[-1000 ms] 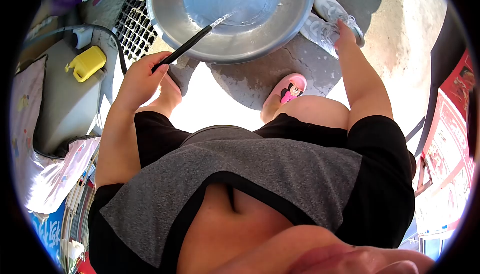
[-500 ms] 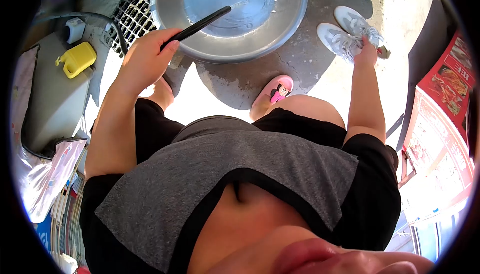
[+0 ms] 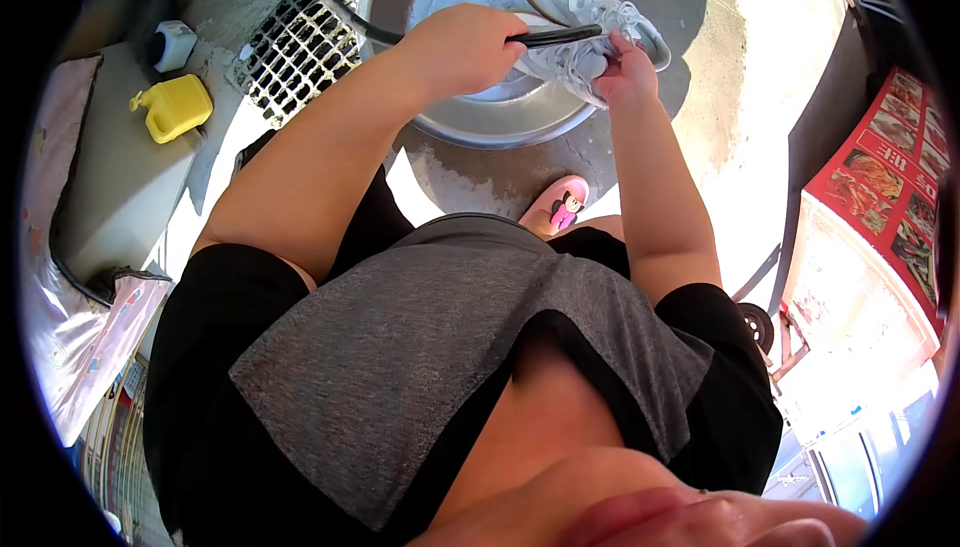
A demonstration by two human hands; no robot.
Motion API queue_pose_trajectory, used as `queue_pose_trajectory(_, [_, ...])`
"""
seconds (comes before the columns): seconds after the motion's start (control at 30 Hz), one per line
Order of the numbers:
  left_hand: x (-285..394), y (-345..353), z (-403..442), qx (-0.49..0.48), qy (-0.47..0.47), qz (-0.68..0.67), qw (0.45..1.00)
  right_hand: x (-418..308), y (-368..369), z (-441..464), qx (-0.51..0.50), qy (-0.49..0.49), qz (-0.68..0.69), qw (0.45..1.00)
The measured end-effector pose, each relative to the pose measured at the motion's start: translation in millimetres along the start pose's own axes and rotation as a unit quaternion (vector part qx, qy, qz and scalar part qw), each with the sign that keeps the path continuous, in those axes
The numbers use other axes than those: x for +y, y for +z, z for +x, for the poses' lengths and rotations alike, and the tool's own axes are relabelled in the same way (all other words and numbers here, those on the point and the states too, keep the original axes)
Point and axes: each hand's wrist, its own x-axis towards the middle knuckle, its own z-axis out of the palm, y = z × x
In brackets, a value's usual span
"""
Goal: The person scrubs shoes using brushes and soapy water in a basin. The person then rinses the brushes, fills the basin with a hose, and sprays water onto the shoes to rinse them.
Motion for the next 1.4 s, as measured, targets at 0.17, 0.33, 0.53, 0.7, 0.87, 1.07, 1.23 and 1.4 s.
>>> queue_pose_trajectory(0.17, [-14.2, -11.9, -15.7, -0.093, -0.049, 0.063, 0.993, 41.2, 30.4, 16.5, -0.008, 0.092, 0.005, 0.996])
queue_pose_trajectory(0.33, [-37.1, -21.6, -29.9, -0.109, -0.141, 0.118, 0.977, 53.7, 38.9, 36.5, 0.011, 0.108, 0.001, 0.994])
queue_pose_trajectory(0.53, [-54.8, -36.8, -31.2, 0.033, -0.157, 0.133, 0.978, 65.3, 55.0, 12.6, 0.01, 0.073, -0.005, 0.997])
queue_pose_trajectory(0.7, [-46.2, -35.8, -27.5, -0.043, -0.071, 0.064, 0.994, 67.5, 48.9, 35.6, -0.008, 0.072, -0.022, 0.997])
queue_pose_trajectory(0.87, [-33.2, -39.0, -30.3, -0.062, -0.033, 0.003, 0.998, 65.8, 59.7, 20.9, -0.127, 0.09, -0.005, 0.988])
queue_pose_trajectory(1.07, [-29.1, -44.7, -38.1, -0.085, -0.066, 0.029, 0.994, 66.9, 69.5, 32.5, -0.196, 0.075, 0.077, 0.975])
queue_pose_trajectory(1.23, [-30.8, -46.3, -43.8, -0.056, -0.089, 0.033, 0.994, 65.6, 73.9, 27.9, -0.243, 0.046, 0.087, 0.965])
queue_pose_trajectory(1.4, [-31.8, -50.7, -44.7, -0.054, -0.096, 0.023, 0.994, 56.8, 82.5, 20.1, -0.196, 0.032, 0.137, 0.97])
